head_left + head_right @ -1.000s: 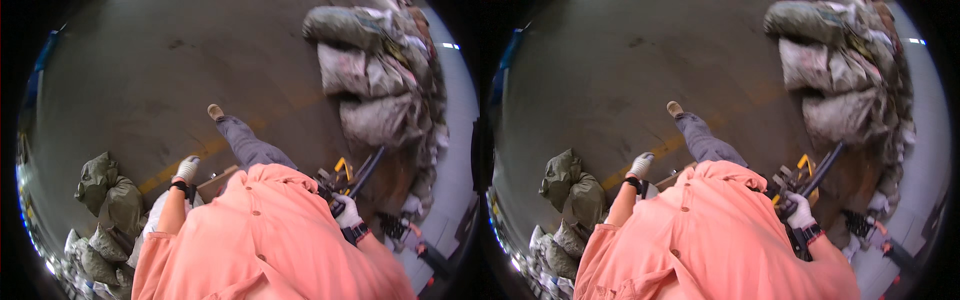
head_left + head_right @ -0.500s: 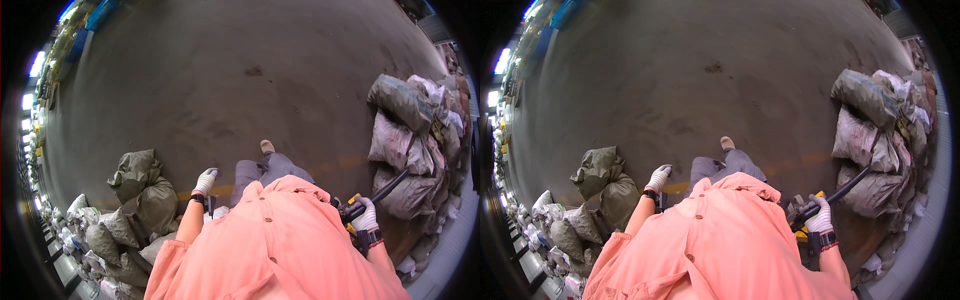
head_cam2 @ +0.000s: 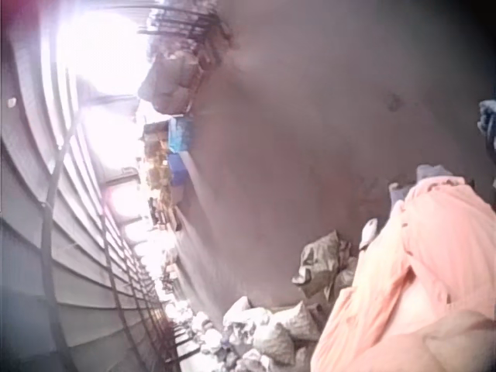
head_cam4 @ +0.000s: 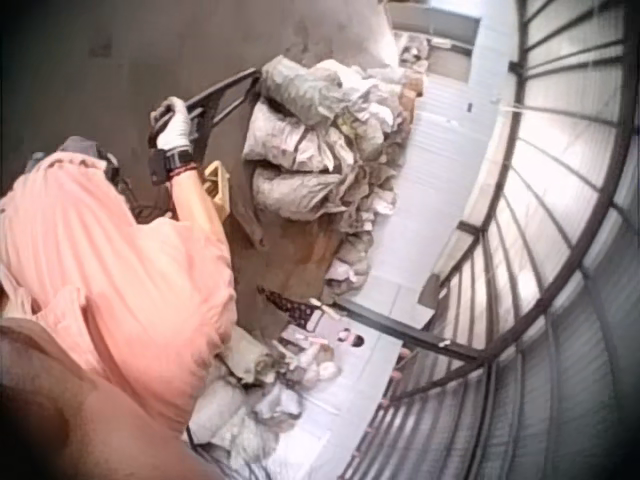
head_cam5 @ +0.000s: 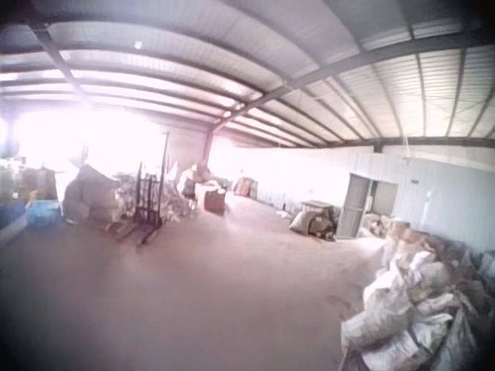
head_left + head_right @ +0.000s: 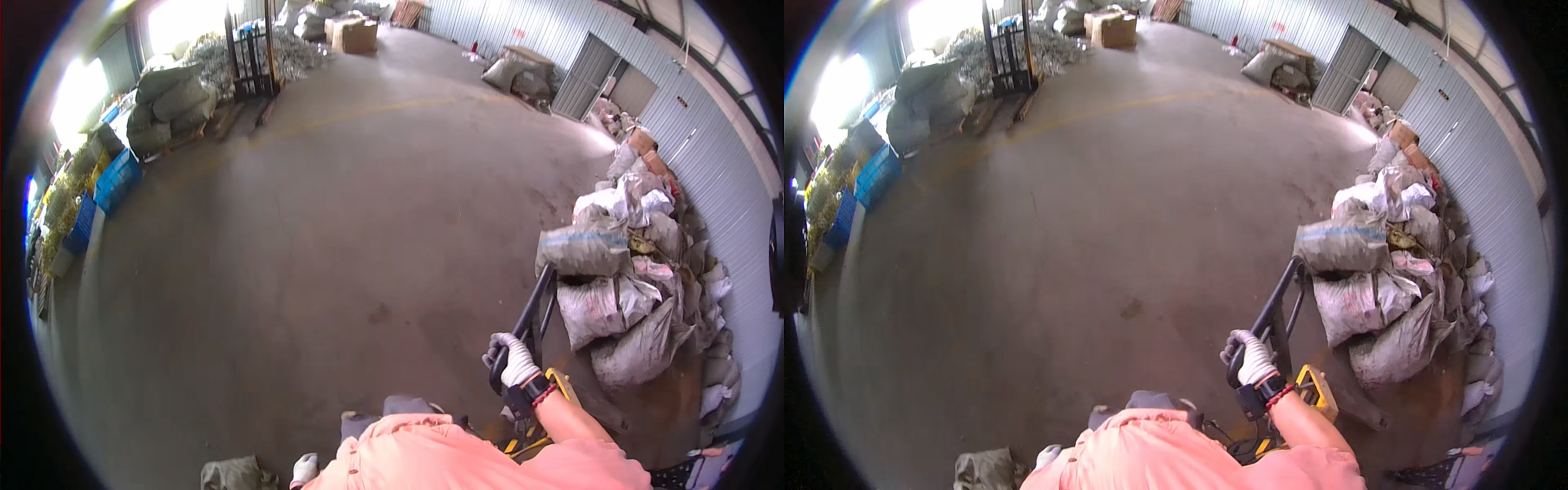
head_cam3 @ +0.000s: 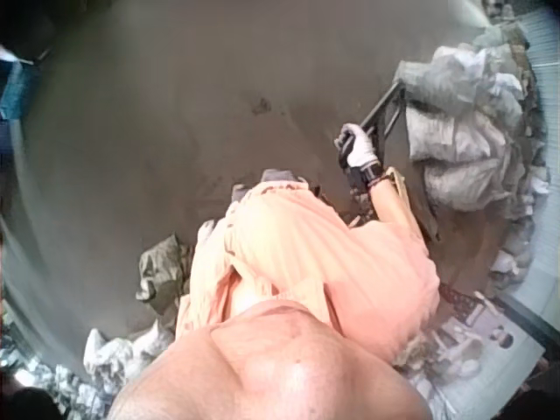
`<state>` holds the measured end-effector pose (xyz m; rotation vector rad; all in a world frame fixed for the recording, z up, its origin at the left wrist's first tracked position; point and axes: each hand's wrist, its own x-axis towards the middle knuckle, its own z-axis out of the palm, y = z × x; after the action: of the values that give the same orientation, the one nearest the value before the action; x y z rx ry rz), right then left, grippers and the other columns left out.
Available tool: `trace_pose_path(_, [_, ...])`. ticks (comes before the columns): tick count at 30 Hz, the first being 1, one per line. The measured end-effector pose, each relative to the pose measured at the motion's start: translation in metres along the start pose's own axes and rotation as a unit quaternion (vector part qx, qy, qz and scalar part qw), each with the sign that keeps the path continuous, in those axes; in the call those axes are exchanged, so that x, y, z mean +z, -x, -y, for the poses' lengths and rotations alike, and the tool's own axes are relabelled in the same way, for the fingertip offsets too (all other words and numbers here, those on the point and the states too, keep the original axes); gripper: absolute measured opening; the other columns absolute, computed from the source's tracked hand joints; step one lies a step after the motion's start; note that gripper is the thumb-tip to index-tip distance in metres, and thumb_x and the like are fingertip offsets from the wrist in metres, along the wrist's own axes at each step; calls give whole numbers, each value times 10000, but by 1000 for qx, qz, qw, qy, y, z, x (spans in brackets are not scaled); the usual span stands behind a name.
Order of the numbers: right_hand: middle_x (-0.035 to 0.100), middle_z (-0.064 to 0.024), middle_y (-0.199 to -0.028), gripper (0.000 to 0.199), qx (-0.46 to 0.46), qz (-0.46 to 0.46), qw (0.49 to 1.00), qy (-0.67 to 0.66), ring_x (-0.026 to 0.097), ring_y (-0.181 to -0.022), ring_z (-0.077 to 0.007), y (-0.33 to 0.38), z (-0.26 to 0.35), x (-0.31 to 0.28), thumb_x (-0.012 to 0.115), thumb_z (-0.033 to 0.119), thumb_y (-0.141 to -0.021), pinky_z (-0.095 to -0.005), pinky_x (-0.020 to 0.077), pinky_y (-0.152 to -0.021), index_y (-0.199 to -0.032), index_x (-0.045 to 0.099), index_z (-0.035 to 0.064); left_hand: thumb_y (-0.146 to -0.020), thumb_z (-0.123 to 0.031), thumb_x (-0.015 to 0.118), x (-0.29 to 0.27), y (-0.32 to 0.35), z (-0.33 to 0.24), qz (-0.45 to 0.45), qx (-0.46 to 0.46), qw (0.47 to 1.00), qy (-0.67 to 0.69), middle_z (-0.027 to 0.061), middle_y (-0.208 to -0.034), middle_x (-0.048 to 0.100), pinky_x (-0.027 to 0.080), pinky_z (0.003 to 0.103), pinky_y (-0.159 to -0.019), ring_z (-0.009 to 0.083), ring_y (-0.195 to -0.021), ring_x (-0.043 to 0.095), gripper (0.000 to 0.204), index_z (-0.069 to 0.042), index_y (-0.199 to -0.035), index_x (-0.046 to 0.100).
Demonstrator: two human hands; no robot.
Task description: Transporting large bags using a pallet jack in a warehouse or manufacturing facility.
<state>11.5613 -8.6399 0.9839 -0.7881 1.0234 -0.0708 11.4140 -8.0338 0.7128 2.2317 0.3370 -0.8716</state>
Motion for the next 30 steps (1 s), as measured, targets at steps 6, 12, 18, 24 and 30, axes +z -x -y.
trace_pose_path(6, [652,-4,-779,119,-18,17,1000,-4,618,-634,-138,-6,-51,142,721,202,-874,-368,560,-688,-906,625,140,-1021,-313,431,-136,-13,-23,14,-58,998,-10,188,-1201,645,460,439,-981,366,-1122,587,373,-60,-1190,646])
trace_pose_path(12, [686,-22,-837,96,24,126,992,-21,650,-670,-142,-50,-111,308,688,208,-890,-369,568,-705,-947,642,146,-1021,-297,440,-209,-57,19,-11,9,1000,-2,199,-1287,599,442,419,-1044,364,-1212,543,385,-27,-1243,602])
trace_pose_path(18, [690,-42,-864,185,59,148,987,3,658,-692,-154,-66,-166,474,613,127,-870,-394,582,-720,-1051,651,115,-1006,-233,442,-266,-123,90,41,23,996,-77,195,-1318,591,455,429,-1028,374,-1197,560,373,-54,-1304,579])
trace_pose_path(24, [689,-55,-868,203,61,124,990,39,654,-686,-176,-79,-220,613,574,126,-865,-394,579,-693,-1055,642,108,-930,-150,563,-393,-159,83,-179,65,978,90,227,-1178,645,491,461,-953,400,-1094,599,266,-49,-1152,666])
trace_pose_path(30, [654,-78,-837,205,90,151,982,64,621,-655,-196,-66,-297,752,553,129,-867,-383,544,-650,-1061,600,84,-941,-207,606,-450,-190,134,-201,57,969,131,127,-941,693,509,464,-793,328,-816,617,219,-46,-1074,675])
